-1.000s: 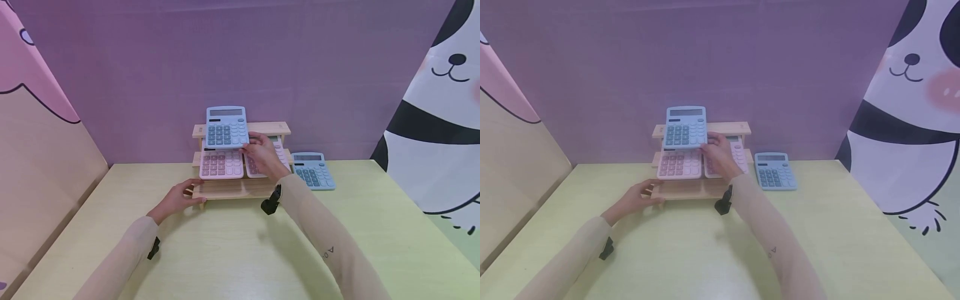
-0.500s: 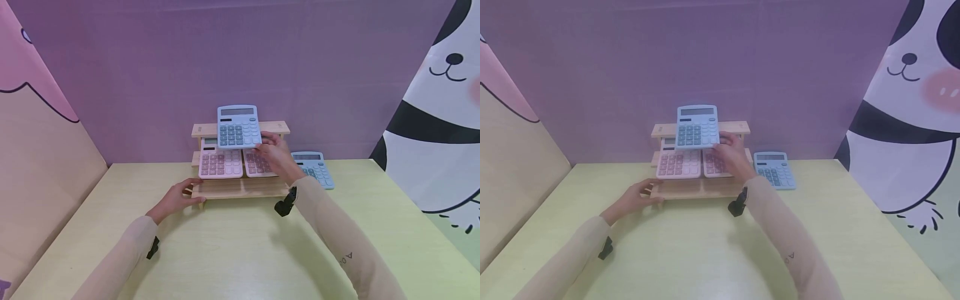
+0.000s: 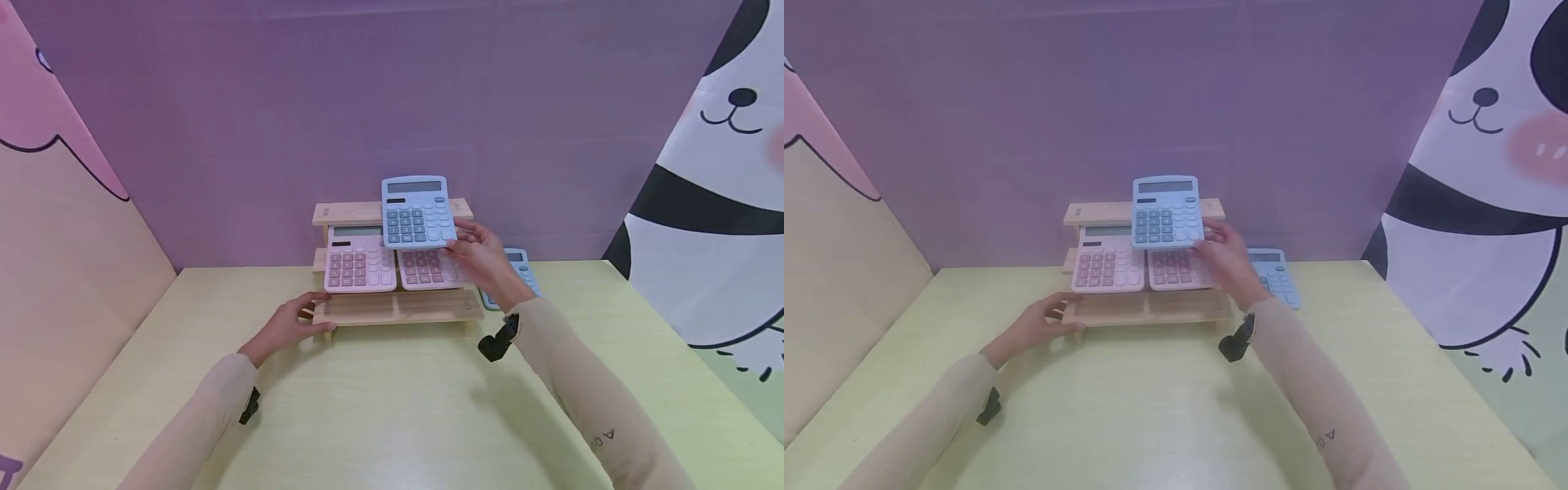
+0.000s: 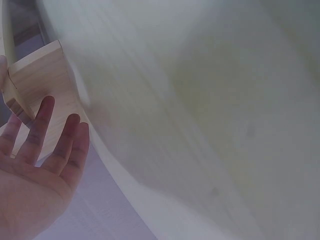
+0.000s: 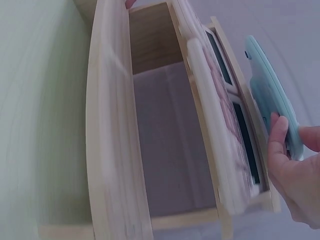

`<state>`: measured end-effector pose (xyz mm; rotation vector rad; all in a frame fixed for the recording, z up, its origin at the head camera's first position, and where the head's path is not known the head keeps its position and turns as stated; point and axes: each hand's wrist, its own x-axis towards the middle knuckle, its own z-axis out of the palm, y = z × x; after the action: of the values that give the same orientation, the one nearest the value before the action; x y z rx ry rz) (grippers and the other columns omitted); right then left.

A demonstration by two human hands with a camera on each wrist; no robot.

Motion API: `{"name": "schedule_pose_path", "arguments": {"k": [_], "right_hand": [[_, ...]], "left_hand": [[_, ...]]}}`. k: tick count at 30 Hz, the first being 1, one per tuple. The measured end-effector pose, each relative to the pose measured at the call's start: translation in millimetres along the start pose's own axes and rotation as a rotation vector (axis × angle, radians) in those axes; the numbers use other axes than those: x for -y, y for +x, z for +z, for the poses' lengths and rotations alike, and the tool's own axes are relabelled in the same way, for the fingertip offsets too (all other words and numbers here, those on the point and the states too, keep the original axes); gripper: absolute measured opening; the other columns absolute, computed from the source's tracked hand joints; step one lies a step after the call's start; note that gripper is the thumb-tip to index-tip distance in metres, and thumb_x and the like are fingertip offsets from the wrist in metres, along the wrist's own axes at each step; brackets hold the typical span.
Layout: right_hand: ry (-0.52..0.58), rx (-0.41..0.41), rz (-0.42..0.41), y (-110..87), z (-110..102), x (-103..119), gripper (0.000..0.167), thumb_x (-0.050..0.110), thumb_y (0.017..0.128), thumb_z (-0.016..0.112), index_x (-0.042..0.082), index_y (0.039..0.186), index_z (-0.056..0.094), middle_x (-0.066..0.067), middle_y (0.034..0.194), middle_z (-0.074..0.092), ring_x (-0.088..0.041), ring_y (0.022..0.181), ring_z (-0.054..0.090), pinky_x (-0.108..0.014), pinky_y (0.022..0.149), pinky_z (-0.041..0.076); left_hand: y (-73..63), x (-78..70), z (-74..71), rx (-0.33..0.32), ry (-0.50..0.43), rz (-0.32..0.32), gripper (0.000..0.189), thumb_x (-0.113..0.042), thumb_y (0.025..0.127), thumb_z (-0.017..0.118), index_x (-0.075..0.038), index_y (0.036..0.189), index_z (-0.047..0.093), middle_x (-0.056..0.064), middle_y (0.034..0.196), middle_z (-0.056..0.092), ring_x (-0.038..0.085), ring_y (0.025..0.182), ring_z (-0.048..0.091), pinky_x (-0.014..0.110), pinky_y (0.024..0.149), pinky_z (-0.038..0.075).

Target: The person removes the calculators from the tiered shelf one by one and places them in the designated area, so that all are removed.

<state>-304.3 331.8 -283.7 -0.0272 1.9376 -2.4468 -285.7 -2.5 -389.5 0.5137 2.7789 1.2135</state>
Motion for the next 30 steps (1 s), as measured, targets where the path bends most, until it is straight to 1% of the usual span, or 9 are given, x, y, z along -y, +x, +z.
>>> {"name": "schedule_pose_path", "arguments": {"k": [3, 7, 11, 13, 15, 20, 22, 27, 30], "right_hand": [[-0.031, -0.001, -0.016, -2.4, -10.5, 1.5, 0.054, -0.008, 0.089, 0.047, 0.007, 0.139, 0.031, -0.005, 0.112, 0.047, -0.016, 0.098, 0.054, -0.032, 0.099, 0.044], [-0.062, -0.001, -0.039, -5.2, -25.0, 4.4, 0.054, -0.006, 0.089, 0.047, 0.005, 0.139, 0.028, -0.006, 0.114, 0.047, -0.014, 0.096, 0.056, -0.029, 0.095, 0.047], [-0.088, -0.003, -0.038, -8.6, -38.2, 8.1, 0.053, -0.004, 0.091, 0.046, 0.005, 0.140, 0.027, -0.006, 0.117, 0.046, -0.013, 0.097, 0.056, -0.030, 0.098, 0.045], [-0.089, -0.004, -0.033, -10.4, -44.4, 9.8, 0.054, -0.003, 0.091, 0.047, 0.006, 0.140, 0.027, -0.005, 0.117, 0.045, -0.013, 0.097, 0.055, -0.029, 0.097, 0.045], [-0.093, -0.007, -0.032, -12.6, -50.0, 11.8, 0.054, -0.002, 0.091, 0.048, 0.006, 0.140, 0.026, -0.004, 0.116, 0.045, -0.013, 0.096, 0.056, -0.025, 0.093, 0.048], [-0.035, 0.009, -0.028, -17.2, -63.3, 15.6, 0.057, -0.003, 0.090, 0.049, 0.005, 0.141, 0.024, -0.005, 0.113, 0.045, -0.013, 0.093, 0.056, -0.022, 0.086, 0.051], [-0.011, 0.018, -0.025, -19.0, -68.9, 16.7, 0.060, -0.004, 0.090, 0.050, 0.004, 0.142, 0.022, -0.005, 0.112, 0.045, -0.014, 0.093, 0.056, -0.023, 0.086, 0.051], [-0.003, 0.026, -0.017, -23.7, -83.6, 19.5, 0.065, -0.003, 0.089, 0.051, 0.005, 0.144, 0.018, -0.005, 0.114, 0.043, -0.012, 0.094, 0.056, -0.022, 0.085, 0.052], [0.006, 0.025, -0.012, -25.9, -92.7, 21.5, 0.067, -0.001, 0.088, 0.054, 0.007, 0.144, 0.018, -0.004, 0.114, 0.042, -0.012, 0.093, 0.056, -0.021, 0.083, 0.052]], "left_hand": [[0.6, 1.9, 0.6, -0.002, -0.002, 0.009, 0.064, -0.038, 0.076, 0.073, -0.018, 0.131, 0.047, 0.013, 0.128, 0.051, 0.029, 0.107, 0.055, 0.040, 0.092, 0.048], [1.1, 4.6, 1.3, -0.005, -0.007, 0.005, 0.065, -0.040, 0.075, 0.073, -0.019, 0.130, 0.047, 0.012, 0.127, 0.052, 0.028, 0.107, 0.055, 0.040, 0.091, 0.048], [1.6, 5.7, 1.4, -0.002, -0.018, -0.001, 0.065, -0.041, 0.074, 0.073, -0.020, 0.130, 0.047, 0.012, 0.125, 0.052, 0.028, 0.106, 0.054, 0.040, 0.091, 0.048], [2.0, 6.0, 1.5, -0.001, -0.024, 0.000, 0.065, -0.040, 0.074, 0.073, -0.020, 0.130, 0.048, 0.012, 0.124, 0.053, 0.028, 0.105, 0.055, 0.039, 0.090, 0.049], [2.4, 6.2, 1.5, 0.001, -0.027, 0.007, 0.065, -0.039, 0.074, 0.073, -0.020, 0.130, 0.048, 0.012, 0.124, 0.053, 0.028, 0.105, 0.055, 0.039, 0.090, 0.049], [3.3, 6.6, 1.5, -0.005, -0.020, 0.014, 0.064, -0.038, 0.075, 0.074, -0.019, 0.130, 0.048, 0.013, 0.124, 0.053, 0.028, 0.105, 0.055, 0.039, 0.090, 0.049], [3.3, 6.4, 1.7, -0.006, -0.017, 0.009, 0.064, -0.039, 0.075, 0.073, -0.019, 0.130, 0.048, 0.013, 0.124, 0.053, 0.028, 0.105, 0.055, 0.039, 0.090, 0.049], [3.3, 5.8, 1.7, -0.001, -0.020, -0.008, 0.065, -0.040, 0.075, 0.073, -0.019, 0.131, 0.047, 0.014, 0.124, 0.053, 0.028, 0.106, 0.055, 0.039, 0.090, 0.049], [3.5, 5.2, 1.8, 0.002, -0.023, -0.013, 0.064, -0.039, 0.075, 0.073, -0.018, 0.131, 0.047, 0.013, 0.124, 0.053, 0.027, 0.105, 0.055, 0.039, 0.090, 0.049]]}}
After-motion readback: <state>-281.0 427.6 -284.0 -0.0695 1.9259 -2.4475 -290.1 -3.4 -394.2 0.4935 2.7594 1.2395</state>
